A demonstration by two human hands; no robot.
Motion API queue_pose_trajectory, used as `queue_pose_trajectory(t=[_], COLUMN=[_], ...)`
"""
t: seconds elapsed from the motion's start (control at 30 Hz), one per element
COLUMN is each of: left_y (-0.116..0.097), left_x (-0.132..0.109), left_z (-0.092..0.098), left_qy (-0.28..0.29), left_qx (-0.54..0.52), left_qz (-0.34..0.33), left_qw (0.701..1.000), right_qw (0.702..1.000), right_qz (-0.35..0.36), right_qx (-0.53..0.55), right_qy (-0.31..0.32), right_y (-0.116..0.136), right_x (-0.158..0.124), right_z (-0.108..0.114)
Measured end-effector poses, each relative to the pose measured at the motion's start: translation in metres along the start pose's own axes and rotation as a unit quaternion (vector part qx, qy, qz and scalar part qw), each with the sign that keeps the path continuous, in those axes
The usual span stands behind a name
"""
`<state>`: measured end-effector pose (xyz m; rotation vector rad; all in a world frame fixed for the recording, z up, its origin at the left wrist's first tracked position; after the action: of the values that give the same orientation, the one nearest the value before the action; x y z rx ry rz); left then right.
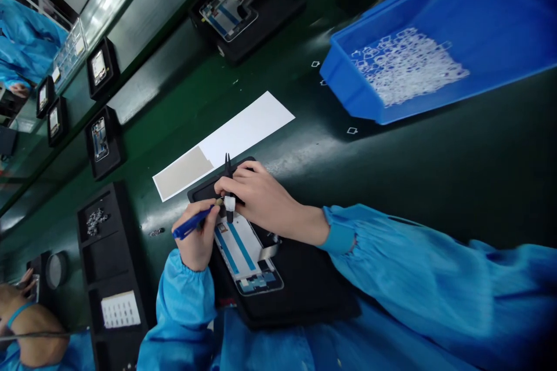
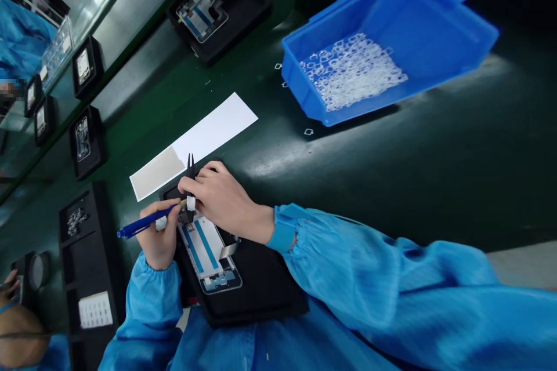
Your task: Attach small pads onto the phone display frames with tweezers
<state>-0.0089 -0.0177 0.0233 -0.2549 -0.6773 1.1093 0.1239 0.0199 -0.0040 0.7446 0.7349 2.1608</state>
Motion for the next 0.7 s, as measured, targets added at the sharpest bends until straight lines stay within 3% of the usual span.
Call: queue_pose_trajectory(t=[0.17, 0.37, 0.57, 0.7], left_y=[0.015, 0.015, 0.011, 0.007], left_x=[-0.002, 0.002, 0.002, 0.001], left_z=[0.002, 0.001, 0.003, 0.004], left_qy=[-0.003, 0.059, 0.04, 0.029], left_qx=[-0.009, 0.004, -0.016, -0.054], left_qz=[0.045, 0.028, 0.015, 0.003], left_qw=[0.999, 0.998, 0.999, 0.998], right_qw=[1.0, 1.0, 0.997, 0.997], right_qz=[-0.003, -0.001, 0.001, -0.003], right_qx=[0.004, 0.006, 0.065, 0.069], right_qy=[-0.012, -0.017, 0.033, 0.033], right_y=[0.003, 0.0, -0.009, -0.01], right_x=[-0.001, -0.002, -0.007, -0.011], right_z=[-0.002, -0.004, -0.002, 0.004])
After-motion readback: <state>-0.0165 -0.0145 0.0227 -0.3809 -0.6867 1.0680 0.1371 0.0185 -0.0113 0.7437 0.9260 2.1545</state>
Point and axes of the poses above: each hand's wrist, its own x-axis towards the middle knuckle, its own z-axis out of the back of the hand, y = z × x, the point moved 6 cm from there along x, towards the middle knuckle, and after that the axes turned 9 degrees about y, right-handed, at the moved point
